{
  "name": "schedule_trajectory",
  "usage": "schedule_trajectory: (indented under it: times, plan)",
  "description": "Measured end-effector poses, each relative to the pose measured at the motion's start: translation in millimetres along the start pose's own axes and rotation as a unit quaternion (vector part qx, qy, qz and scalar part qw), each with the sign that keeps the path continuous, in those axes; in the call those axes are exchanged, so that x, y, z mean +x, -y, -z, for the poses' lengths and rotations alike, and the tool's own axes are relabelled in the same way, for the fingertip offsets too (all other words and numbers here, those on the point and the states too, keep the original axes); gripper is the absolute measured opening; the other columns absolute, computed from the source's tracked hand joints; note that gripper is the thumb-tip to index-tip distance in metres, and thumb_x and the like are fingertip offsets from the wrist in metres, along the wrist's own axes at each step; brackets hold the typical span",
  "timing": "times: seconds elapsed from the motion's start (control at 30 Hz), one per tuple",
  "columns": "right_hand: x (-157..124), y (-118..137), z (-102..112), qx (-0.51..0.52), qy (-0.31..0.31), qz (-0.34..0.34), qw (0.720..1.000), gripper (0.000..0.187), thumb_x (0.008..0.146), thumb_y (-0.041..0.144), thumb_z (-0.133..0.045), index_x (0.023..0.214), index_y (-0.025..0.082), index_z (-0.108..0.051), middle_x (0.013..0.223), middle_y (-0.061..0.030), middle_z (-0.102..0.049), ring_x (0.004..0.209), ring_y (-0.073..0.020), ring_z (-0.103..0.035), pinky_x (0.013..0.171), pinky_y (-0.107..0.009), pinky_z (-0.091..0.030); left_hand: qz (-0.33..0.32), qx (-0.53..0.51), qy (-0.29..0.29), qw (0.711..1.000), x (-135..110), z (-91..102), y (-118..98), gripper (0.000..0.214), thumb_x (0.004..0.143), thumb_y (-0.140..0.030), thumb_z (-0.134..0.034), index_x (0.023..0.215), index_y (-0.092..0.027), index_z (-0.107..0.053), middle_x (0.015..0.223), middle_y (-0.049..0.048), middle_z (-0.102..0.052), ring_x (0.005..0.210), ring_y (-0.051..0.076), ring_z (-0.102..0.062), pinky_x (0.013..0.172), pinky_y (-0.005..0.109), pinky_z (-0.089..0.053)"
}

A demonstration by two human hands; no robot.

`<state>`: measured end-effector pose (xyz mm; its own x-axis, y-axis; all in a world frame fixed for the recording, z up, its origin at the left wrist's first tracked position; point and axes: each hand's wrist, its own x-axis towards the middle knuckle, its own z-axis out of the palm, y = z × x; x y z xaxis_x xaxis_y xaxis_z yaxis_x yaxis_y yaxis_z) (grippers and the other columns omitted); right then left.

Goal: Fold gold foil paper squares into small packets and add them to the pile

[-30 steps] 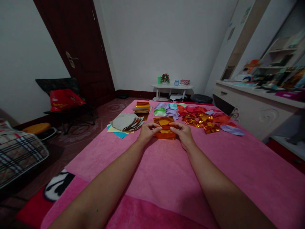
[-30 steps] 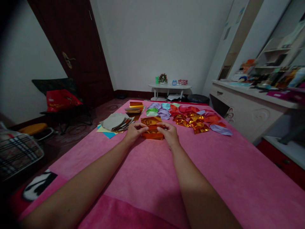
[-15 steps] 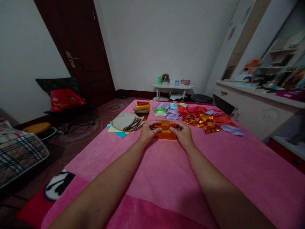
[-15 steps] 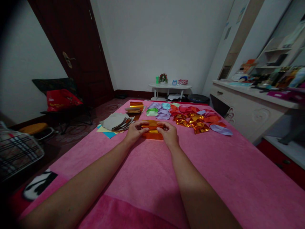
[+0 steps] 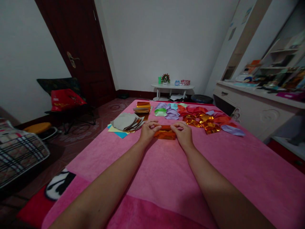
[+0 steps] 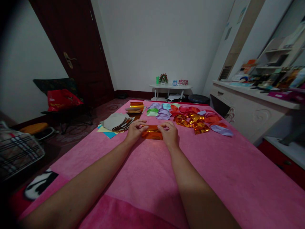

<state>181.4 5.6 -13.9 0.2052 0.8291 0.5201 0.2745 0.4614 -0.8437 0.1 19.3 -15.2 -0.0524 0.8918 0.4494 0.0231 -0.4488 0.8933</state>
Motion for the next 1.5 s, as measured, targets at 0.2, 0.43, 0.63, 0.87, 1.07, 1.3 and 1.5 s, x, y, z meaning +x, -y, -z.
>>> schedule_trajectory:
  times: [0.2,0.43,0.63,0.87,1.07,1.3,1.5]
  plan:
    - [-3.1,3.2,-3.9,0.053,0.048,-0.051,0.996,0.030,0.070,0.048,-0.065,0.067,0.018,-0.061,0.058,0.0003,-0.060,0.052,-0.0152,-0.053,0.050,-0.026,-0.040,0.051,-0.048,0.018,0.997,-2.1,-5.9,2.6,0.035,0.071,-0.047,-0.069,0.071,-0.012,-0.069,0.062,0.0039,-0.066,0.054,0.013,-0.058,0.053,0.024,-0.046]
    - [-4.2,3.1,-3.4,0.029,0.077,-0.053,0.995,0.023,0.072,0.037,-0.063,0.059,0.018,-0.059,0.053,0.0024,-0.054,0.048,-0.0126,-0.047,0.047,-0.024,-0.034,0.040,-0.025,0.003,0.999,-2.2,-5.2,0.3,0.030,0.073,-0.042,-0.066,0.066,-0.013,-0.065,0.058,0.0006,-0.061,0.052,0.010,-0.054,0.051,0.021,-0.041]
    - [-9.6,3.6,-11.0,-0.012,0.143,-0.013,0.990,0.015,0.072,0.029,-0.061,0.065,0.018,-0.067,0.062,0.0007,-0.062,0.057,-0.0139,-0.052,0.055,-0.025,-0.039,0.002,0.040,0.037,0.999,-6.7,-9.6,-7.0,0.016,0.071,-0.027,-0.067,0.064,-0.012,-0.067,0.059,0.0005,-0.062,0.056,0.011,-0.053,0.054,0.021,-0.040]
    - [-11.4,5.8,-13.3,-0.022,0.179,0.009,0.983,0.013,0.073,0.028,-0.061,0.073,0.018,-0.070,0.067,0.0002,-0.065,0.060,-0.0146,-0.055,0.057,-0.025,-0.041,-0.017,0.087,0.054,0.995,-10.2,-10.4,-7.4,0.017,0.071,-0.029,-0.067,0.066,-0.013,-0.070,0.062,0.0020,-0.065,0.056,0.012,-0.054,0.054,0.022,-0.039]
    - [-9.0,8.3,-12.5,-0.041,0.154,0.016,0.987,0.021,0.077,0.034,-0.060,0.064,0.019,-0.065,0.059,0.0015,-0.058,0.056,-0.0133,-0.049,0.054,-0.024,-0.036,-0.027,0.125,-0.050,0.991,-6.3,-7.1,-2.3,0.024,0.074,-0.035,-0.065,0.060,-0.015,-0.066,0.055,-0.0003,-0.057,0.052,0.012,-0.047,0.052,0.022,-0.032]
    - [-8.8,9.6,-13.2,-0.024,0.151,0.004,0.988,0.016,0.075,0.032,-0.061,0.066,0.019,-0.065,0.061,0.0015,-0.059,0.056,-0.0135,-0.050,0.055,-0.025,-0.039,-0.018,0.113,-0.104,0.988,-2.8,-3.7,-2.8,0.022,0.073,-0.033,-0.065,0.060,-0.016,-0.064,0.056,-0.0006,-0.059,0.055,0.013,-0.048,0.053,0.023,-0.033]
    - [-9.6,11.1,-15.9,0.017,0.162,-0.011,0.987,0.012,0.072,0.028,-0.062,0.067,0.018,-0.066,0.062,0.0013,-0.060,0.057,-0.0134,-0.051,0.055,-0.025,-0.040,-0.001,0.079,-0.137,0.987,1.1,3.0,-0.1,0.031,0.076,-0.034,-0.061,0.051,-0.017,-0.055,0.050,-0.0021,-0.050,0.053,0.012,-0.044,0.053,0.023,-0.032]
